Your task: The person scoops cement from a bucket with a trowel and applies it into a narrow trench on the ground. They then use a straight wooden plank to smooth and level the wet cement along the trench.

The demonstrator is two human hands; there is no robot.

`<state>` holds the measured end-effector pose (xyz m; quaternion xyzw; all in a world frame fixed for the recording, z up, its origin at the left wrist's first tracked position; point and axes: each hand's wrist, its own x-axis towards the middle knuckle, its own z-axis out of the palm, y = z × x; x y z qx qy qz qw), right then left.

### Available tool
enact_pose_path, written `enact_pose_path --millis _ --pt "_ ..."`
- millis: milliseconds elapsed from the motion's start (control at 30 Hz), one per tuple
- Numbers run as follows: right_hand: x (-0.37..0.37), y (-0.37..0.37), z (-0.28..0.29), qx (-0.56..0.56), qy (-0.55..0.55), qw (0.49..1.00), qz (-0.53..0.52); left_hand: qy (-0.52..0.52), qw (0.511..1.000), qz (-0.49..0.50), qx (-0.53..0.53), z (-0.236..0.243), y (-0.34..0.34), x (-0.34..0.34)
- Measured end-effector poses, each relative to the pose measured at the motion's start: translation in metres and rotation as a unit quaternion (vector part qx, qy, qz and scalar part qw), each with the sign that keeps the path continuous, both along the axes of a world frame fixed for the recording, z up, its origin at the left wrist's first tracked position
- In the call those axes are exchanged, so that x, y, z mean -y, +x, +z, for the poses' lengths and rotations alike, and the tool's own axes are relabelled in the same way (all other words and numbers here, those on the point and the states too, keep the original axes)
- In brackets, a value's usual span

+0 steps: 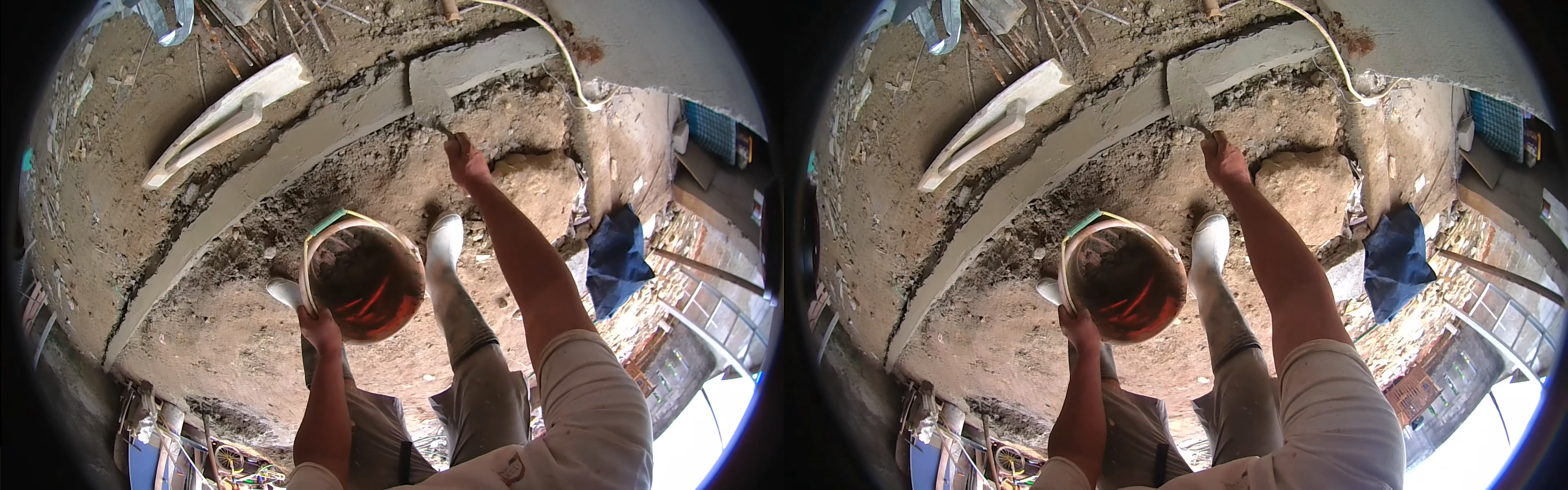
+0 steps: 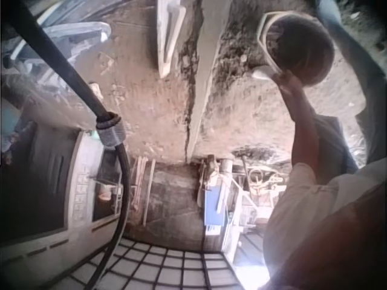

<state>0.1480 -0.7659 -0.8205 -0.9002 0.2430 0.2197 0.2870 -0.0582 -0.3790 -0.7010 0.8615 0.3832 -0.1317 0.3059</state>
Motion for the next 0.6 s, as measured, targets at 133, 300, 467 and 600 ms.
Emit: enact_pose_path --millis 133,300,467,600 --pt "-0.056 -0.01 0.049 -0.166 0.018 0.973 0.16 -0.013 0.999 -0.002 -0.041 0.001 -0.007 -0.02" --pt "-0.043 -0.103 0.081 0.125 0.021 0.977 0.172 -0.055 0.997 0.012 -0.045 0.014 0.01 -0.011" --pt "-0.058 -0.149 0.187 -0.164 0.078 0.955 0.233 -0.115 0.991 0.017 -0.064 0.022 0.012 -0.015" --pt "-0.096 -0.147 0.21 -0.223 0.06 0.889 0.394 -0.2 0.975 -0.021 -0.09 0.037 0.026 -0.016"
